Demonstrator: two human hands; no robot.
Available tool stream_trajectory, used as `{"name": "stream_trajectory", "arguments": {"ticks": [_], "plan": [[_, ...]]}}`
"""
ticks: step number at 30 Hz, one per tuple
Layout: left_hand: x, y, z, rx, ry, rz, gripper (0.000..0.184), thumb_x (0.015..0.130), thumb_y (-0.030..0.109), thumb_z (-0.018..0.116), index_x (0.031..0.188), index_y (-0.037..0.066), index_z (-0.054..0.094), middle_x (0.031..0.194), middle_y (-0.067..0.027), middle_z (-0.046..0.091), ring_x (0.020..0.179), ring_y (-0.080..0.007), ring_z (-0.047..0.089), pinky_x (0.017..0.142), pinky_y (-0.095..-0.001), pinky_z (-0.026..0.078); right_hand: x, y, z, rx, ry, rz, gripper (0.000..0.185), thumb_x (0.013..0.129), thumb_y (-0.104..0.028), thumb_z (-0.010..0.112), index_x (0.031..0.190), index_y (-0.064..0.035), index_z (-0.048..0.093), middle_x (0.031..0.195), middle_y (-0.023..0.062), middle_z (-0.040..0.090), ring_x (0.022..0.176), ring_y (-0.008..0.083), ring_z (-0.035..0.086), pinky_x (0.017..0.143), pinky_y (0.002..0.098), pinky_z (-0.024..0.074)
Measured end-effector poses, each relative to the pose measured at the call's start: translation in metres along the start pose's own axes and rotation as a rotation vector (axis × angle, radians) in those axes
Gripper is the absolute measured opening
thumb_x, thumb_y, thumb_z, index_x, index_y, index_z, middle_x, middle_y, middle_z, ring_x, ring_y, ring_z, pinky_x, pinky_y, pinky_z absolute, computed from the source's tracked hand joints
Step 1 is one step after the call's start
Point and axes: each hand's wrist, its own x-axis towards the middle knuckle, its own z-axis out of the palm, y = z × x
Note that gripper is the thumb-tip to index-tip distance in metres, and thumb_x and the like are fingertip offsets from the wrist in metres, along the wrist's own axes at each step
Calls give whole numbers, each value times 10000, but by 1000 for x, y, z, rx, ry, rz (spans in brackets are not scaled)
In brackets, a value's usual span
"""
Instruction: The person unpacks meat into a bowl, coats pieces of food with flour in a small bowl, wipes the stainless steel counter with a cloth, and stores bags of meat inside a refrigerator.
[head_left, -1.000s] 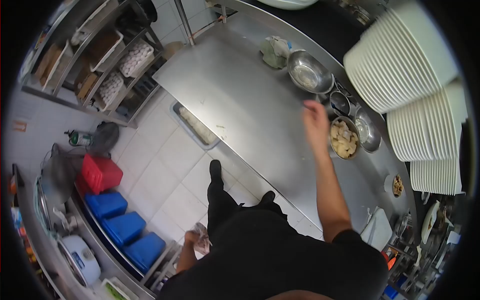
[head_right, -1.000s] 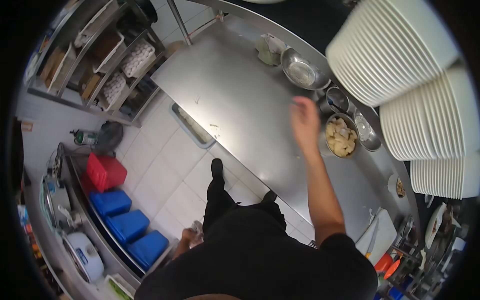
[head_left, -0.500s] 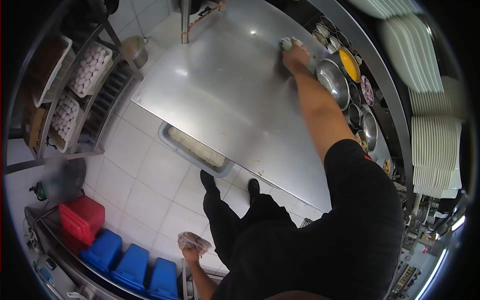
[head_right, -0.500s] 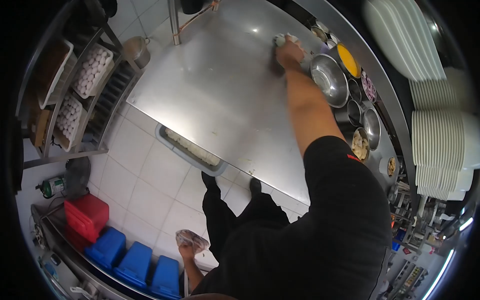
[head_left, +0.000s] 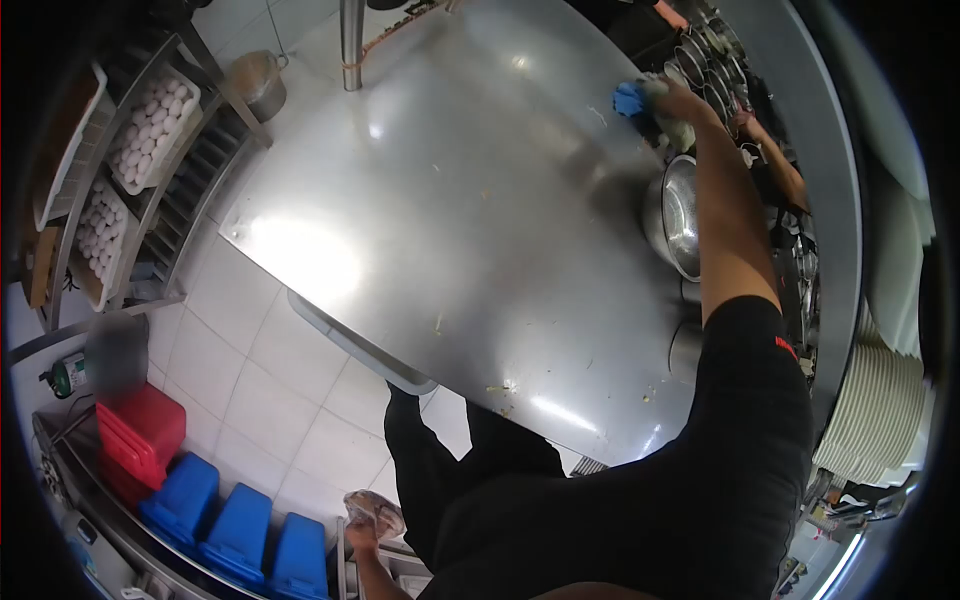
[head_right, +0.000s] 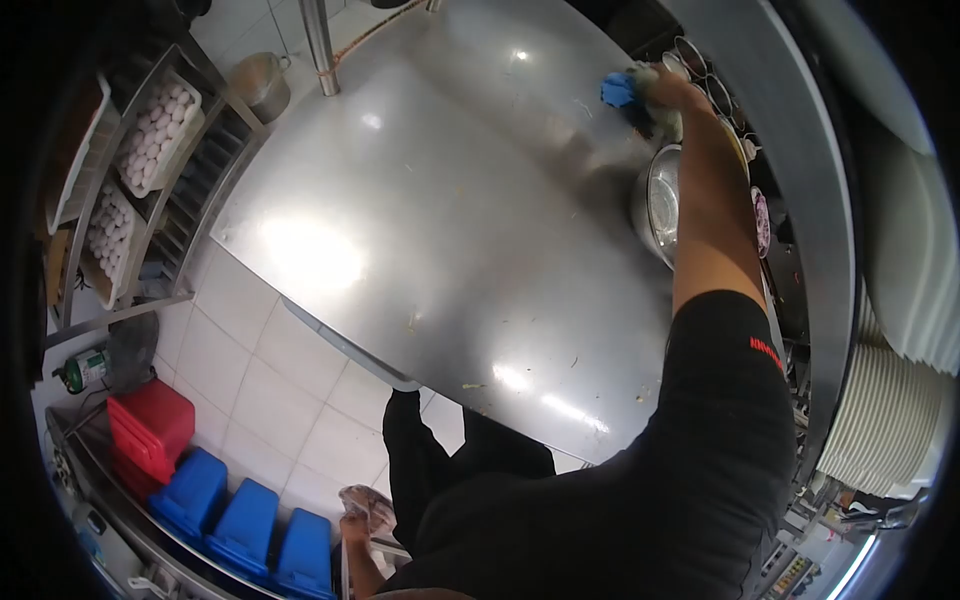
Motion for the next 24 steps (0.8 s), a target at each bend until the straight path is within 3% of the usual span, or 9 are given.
{"name": "stream_trajectory", "arguments": {"ticks": [3,4,5,6,8,13,17,19,24], "plan": [[-29,12,7,387,-1,54,99,772,79,670,768,-19,654,735,-59,646,646,-164,558,558,-362,452,17,9,50,-706,-538,-287,274,898,-263,604,1140,-249,732,1183,-4,705,1150,234,646,1116,433,367],[-34,4,12,148,-19,-23,143,756,99,678,729,-30,622,700,-64,627,635,-151,514,548,-369,432,4,-23,25,-620,-561,-150,266,897,-280,599,1122,-267,738,1167,-3,711,1143,233,649,1134,425,332],[-36,-2,20,188,-35,-34,143,757,100,675,724,-27,619,691,-63,620,631,-155,515,548,-371,430,-12,-64,-6,-536,-570,-15,258,895,-297,594,1105,-285,744,1150,-2,718,1136,231,653,1153,417,298],[-40,-4,19,239,-52,-45,142,758,100,673,720,-25,617,683,-62,613,628,-159,516,547,-374,428,-28,-89,-20,-575,-554,-14,263,890,-309,597,1106,-282,743,1133,-2,723,1130,234,655,1157,410,289],[-29,-12,22,255,-70,-64,139,761,101,665,720,-23,619,680,-65,610,627,-171,529,553,-380,432,-2,-34,36,-499,-407,-149,286,855,-370,626,1101,-285,745,1124,29,723,1121,248,659,1133,373,329],[-9,-11,10,347,-93,50,146,765,101,643,801,-40,654,751,-90,646,655,-208,590,586,-379,464,-54,-128,28,199,-267,302,838,643,-349,788,1325,46,503,1187,239,659,1071,395,652,907,423,539],[9,17,12,-5,-73,-73,179,788,26,626,952,-25,675,834,-79,677,696,-202,639,626,-326,526,-186,-288,-45,219,-175,347,824,679,-297,770,1413,-93,456,1307,245,573,1191,401,587,981,427,509],[29,22,9,-49,-57,6,143,791,63,629,896,-24,672,799,-70,654,675,-179,596,615,-340,509,-234,-319,-29,297,-61,225,765,695,-259,756,1406,-172,490,1269,233,572,1162,434,590,979,457,509],[59,43,-3,-45,-49,110,193,809,32,616,986,-24,669,882,-73,665,762,-184,621,677,-337,522,-266,-319,-2,520,68,173,724,720,-272,733,1394,-133,509,1255,239,608,1167,384,599,997,437,489]]}}
